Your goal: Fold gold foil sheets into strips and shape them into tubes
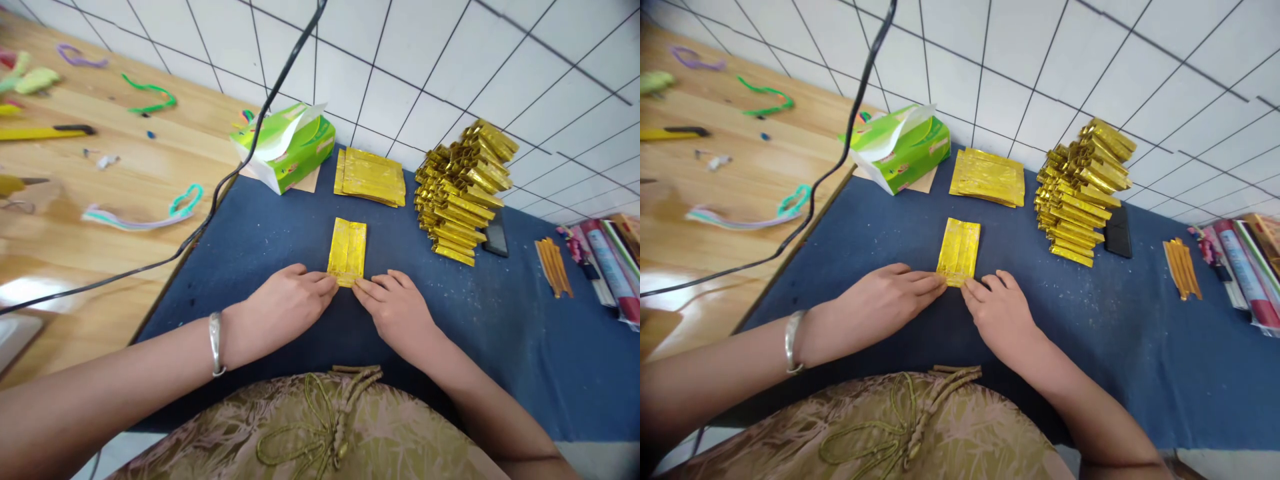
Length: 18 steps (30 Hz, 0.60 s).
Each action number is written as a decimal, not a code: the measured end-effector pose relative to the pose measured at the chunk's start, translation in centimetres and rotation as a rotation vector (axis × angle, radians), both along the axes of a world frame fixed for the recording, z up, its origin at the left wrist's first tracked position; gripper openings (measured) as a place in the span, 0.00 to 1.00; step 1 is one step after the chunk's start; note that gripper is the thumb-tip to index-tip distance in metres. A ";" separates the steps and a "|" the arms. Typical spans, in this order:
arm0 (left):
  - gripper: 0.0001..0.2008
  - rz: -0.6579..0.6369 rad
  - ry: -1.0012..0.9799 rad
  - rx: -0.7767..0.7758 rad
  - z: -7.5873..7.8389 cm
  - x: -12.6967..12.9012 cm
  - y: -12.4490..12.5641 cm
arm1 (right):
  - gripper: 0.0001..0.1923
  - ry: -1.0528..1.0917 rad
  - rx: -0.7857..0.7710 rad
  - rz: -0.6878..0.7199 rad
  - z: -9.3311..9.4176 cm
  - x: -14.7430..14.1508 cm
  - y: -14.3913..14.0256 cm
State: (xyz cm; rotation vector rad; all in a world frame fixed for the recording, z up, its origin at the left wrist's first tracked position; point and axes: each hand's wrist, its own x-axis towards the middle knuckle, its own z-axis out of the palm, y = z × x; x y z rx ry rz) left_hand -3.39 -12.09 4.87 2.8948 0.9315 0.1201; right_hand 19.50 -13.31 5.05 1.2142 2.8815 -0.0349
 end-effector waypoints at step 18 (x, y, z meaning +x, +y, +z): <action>0.13 -0.016 0.023 -0.035 0.2 -0.4 0.5 | 0.24 0.067 -0.179 0.060 0.5 2.7 2.9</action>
